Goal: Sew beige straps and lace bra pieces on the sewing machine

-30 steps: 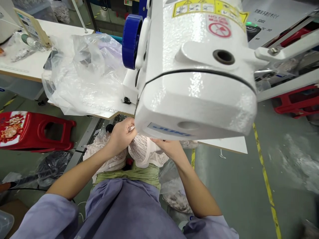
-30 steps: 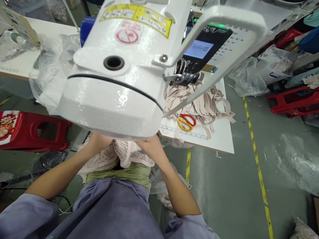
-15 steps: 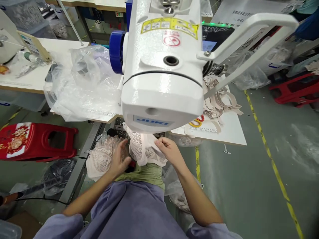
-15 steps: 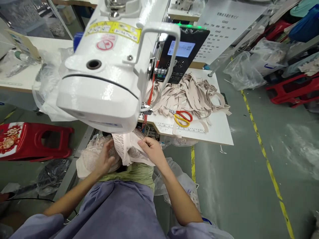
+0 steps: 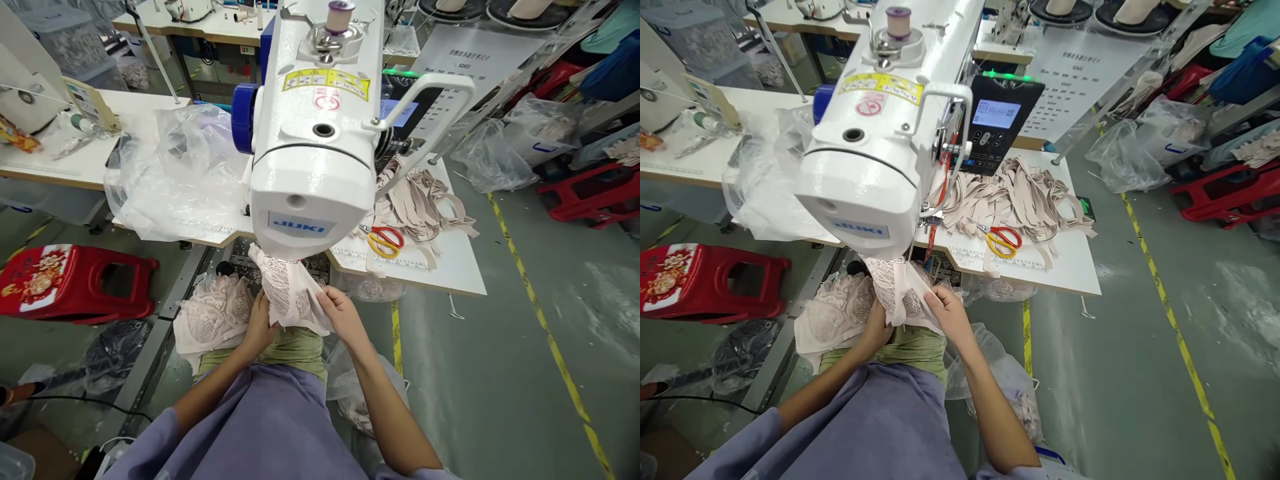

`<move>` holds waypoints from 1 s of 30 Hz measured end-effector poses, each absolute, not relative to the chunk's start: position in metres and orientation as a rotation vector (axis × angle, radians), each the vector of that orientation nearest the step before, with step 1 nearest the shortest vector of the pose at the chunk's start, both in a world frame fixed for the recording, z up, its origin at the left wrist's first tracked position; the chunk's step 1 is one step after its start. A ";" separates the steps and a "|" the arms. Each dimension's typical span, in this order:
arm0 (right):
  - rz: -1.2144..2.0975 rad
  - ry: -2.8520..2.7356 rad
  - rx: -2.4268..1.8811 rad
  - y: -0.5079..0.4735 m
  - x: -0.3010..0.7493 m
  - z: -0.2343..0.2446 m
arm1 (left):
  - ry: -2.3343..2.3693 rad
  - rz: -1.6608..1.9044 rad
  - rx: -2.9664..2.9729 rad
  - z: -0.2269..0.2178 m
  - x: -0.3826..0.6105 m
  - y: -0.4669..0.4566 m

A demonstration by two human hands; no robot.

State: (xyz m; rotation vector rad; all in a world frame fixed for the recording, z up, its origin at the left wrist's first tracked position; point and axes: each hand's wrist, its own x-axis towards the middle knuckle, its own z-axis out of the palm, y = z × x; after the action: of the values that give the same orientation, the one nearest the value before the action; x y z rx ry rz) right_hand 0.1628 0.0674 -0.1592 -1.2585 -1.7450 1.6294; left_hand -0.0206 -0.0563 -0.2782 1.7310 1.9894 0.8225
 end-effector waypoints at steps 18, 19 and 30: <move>0.671 -2.399 -1.728 0.077 0.248 -0.259 | 1.692 0.554 1.904 -0.288 -0.033 -0.060; 0.679 -2.510 -1.532 0.070 0.227 -0.265 | 1.732 0.557 1.876 -0.285 -0.044 -0.064; 0.767 -2.599 -1.371 0.047 0.183 -0.348 | 2.579 0.041 0.931 -0.248 -0.181 -0.179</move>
State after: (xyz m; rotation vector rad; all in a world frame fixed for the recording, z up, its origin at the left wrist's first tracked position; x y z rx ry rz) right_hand 0.1827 0.0469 -0.3483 -1.3712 -2.5986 0.7672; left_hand -0.1812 -0.1790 -0.2485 0.9313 2.5793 0.0409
